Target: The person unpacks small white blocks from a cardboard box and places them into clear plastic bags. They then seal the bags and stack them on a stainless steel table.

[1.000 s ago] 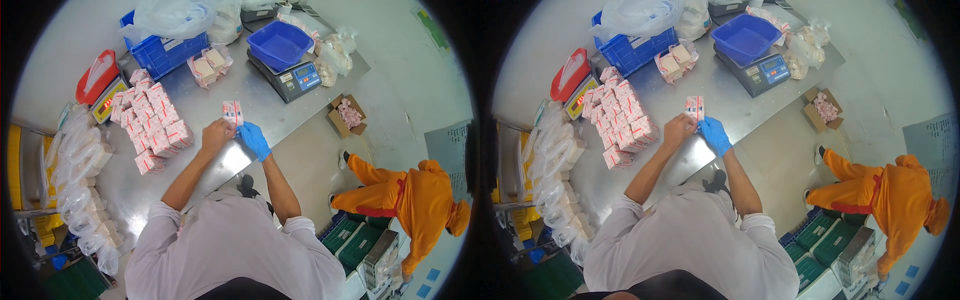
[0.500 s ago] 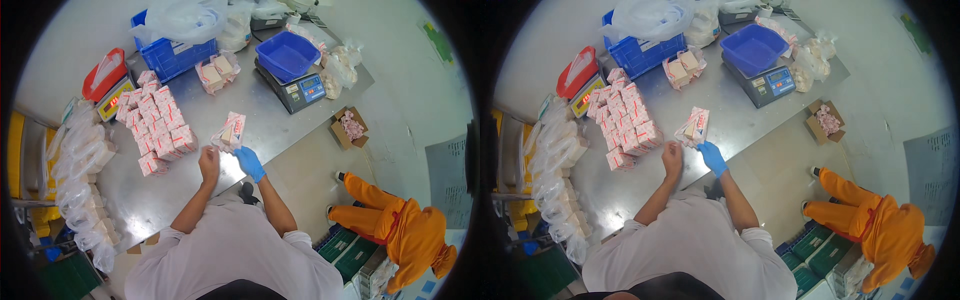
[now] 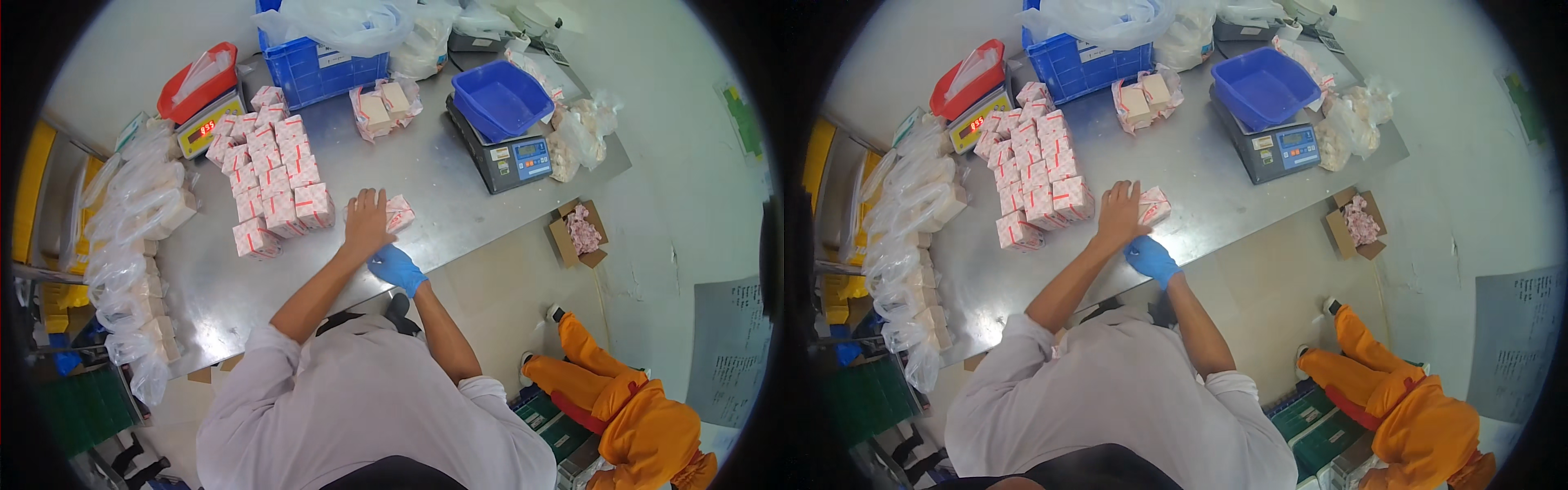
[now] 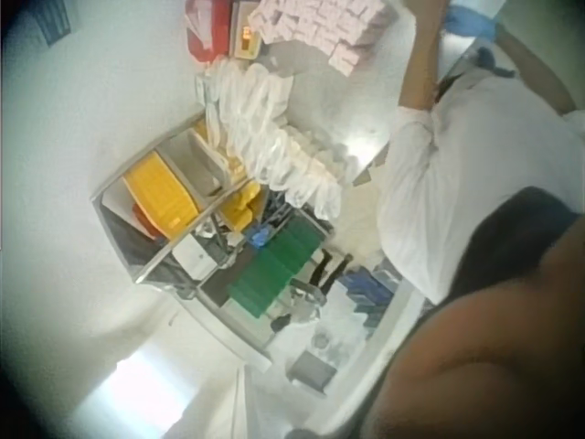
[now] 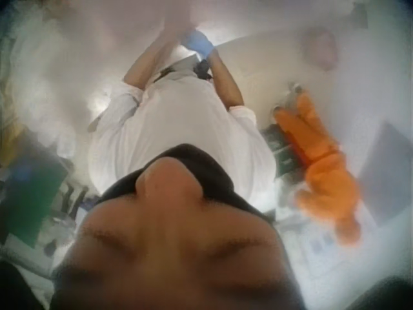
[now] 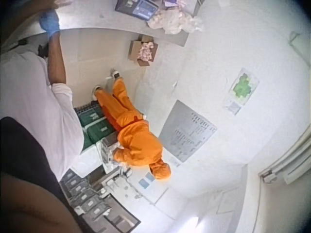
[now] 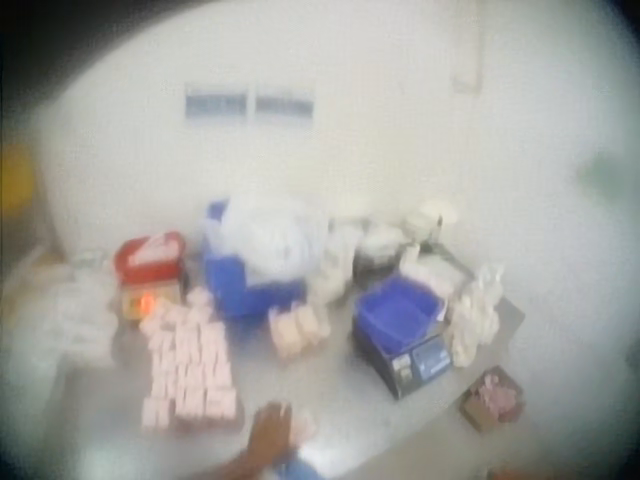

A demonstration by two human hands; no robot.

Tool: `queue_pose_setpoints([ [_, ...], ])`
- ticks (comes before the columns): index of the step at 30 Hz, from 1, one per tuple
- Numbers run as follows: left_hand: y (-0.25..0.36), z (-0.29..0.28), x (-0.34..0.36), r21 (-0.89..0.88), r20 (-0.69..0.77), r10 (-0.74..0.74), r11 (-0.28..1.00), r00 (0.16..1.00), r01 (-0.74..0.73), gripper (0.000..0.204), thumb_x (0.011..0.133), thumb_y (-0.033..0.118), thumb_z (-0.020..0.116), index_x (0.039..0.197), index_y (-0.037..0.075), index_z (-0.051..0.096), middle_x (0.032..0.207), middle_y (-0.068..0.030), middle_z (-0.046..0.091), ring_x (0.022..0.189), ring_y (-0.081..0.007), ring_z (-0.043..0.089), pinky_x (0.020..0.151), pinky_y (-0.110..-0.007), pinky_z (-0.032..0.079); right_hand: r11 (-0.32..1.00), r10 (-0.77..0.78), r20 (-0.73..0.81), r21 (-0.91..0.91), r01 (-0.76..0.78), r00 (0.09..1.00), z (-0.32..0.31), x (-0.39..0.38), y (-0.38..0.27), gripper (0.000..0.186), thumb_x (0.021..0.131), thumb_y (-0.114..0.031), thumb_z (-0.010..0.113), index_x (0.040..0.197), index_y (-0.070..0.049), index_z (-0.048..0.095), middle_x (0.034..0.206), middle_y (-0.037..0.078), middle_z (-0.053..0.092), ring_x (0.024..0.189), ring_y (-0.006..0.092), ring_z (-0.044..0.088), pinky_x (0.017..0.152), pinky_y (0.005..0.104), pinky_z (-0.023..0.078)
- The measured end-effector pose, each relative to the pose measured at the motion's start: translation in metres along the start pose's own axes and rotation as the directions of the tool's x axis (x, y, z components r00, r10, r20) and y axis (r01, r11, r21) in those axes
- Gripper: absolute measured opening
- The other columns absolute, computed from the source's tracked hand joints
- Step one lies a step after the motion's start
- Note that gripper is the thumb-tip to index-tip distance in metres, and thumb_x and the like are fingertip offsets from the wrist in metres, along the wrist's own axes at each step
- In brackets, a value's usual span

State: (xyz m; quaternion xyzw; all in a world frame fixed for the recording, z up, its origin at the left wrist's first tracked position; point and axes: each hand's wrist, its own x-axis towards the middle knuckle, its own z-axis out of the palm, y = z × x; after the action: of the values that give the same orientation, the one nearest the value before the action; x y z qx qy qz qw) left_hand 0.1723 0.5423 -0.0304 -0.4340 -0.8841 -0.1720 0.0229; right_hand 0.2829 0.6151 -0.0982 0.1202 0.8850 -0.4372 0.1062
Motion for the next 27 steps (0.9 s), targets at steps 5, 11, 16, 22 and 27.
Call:
queue_pose_setpoints([
  [5, -0.034, 0.021, 0.042, -0.092, 0.314, 0.435, 0.899, 0.844, -0.429, 0.053, 0.074, 0.017, 0.071, 0.124, 0.011, 0.057, 0.129, -0.0147, 0.054, 0.125, -0.0319, 0.048, 0.111, -0.048, 0.031, 0.891, 0.214, -0.187, 0.44, -0.113, 0.959, -0.014, -0.021, 0.04, 0.025, 0.087, -0.025, 0.064, 0.094, -0.001, 0.065, 0.08, 0.006, 0.065, 0.067, 0.0127, 0.058, 0.062, 0.0274, 0.048],
  [11, -0.017, 0.022, -0.03, -0.188, -0.284, 0.298, 0.915, 0.911, -0.357, 0.045, 0.07, 0.0, 0.064, 0.113, 0.012, 0.065, 0.103, -0.0101, 0.059, 0.099, -0.028, 0.057, 0.086, -0.042, 0.044, 0.691, 0.383, -0.194, 0.709, -0.14, 0.903, -0.031, -0.033, 0.052, 0.023, 0.09, -0.023, 0.063, 0.093, -0.001, 0.068, 0.08, 0.005, 0.068, 0.068, 0.0111, 0.061, 0.062, 0.0254, 0.048],
  [16, 0.011, 0.031, -0.087, -0.429, -0.213, 0.033, 0.895, 0.976, -0.124, 0.038, 0.069, -0.002, 0.062, 0.105, 0.009, 0.068, 0.091, -0.0099, 0.053, 0.084, -0.0269, 0.054, 0.073, -0.041, 0.043, 0.623, 0.326, -0.1, 0.771, -0.133, 0.94, -0.015, -0.041, 0.036, 0.029, 0.09, -0.028, 0.064, 0.095, 0.0, 0.069, 0.082, 0.006, 0.069, 0.071, 0.0118, 0.063, 0.064, 0.0255, 0.049],
  [22, 0.023, 0.045, -0.084, -0.389, -0.096, -0.11, 0.919, 0.989, 0.064, 0.024, 0.069, 0.003, 0.065, 0.092, 0.006, 0.072, 0.089, -0.0095, 0.051, 0.083, -0.0269, 0.055, 0.071, -0.039, 0.046, 0.697, 0.46, -0.191, 0.683, -0.22, 0.867, -0.014, -0.033, 0.01, 0.026, 0.092, -0.026, 0.064, 0.087, -0.001, 0.069, 0.074, 0.0, 0.063, 0.065, 0.0062, 0.053, 0.056, 0.0245, 0.042],
  [27, 0.017, 0.048, -0.086, -0.622, 0.0, -0.446, 0.701, 0.895, 0.349, 0.028, 0.077, 0.028, 0.076, 0.083, 0.002, 0.069, 0.079, -0.0119, 0.062, 0.071, -0.0267, 0.063, 0.065, -0.035, 0.05, 0.801, 0.304, -0.298, 0.594, -0.074, 0.905, -0.005, -0.029, 0.016, 0.028, 0.093, -0.025, 0.064, 0.082, 0.0, 0.068, 0.069, -0.002, 0.059, 0.063, 0.0047, 0.045, 0.054, 0.0254, 0.038],
])
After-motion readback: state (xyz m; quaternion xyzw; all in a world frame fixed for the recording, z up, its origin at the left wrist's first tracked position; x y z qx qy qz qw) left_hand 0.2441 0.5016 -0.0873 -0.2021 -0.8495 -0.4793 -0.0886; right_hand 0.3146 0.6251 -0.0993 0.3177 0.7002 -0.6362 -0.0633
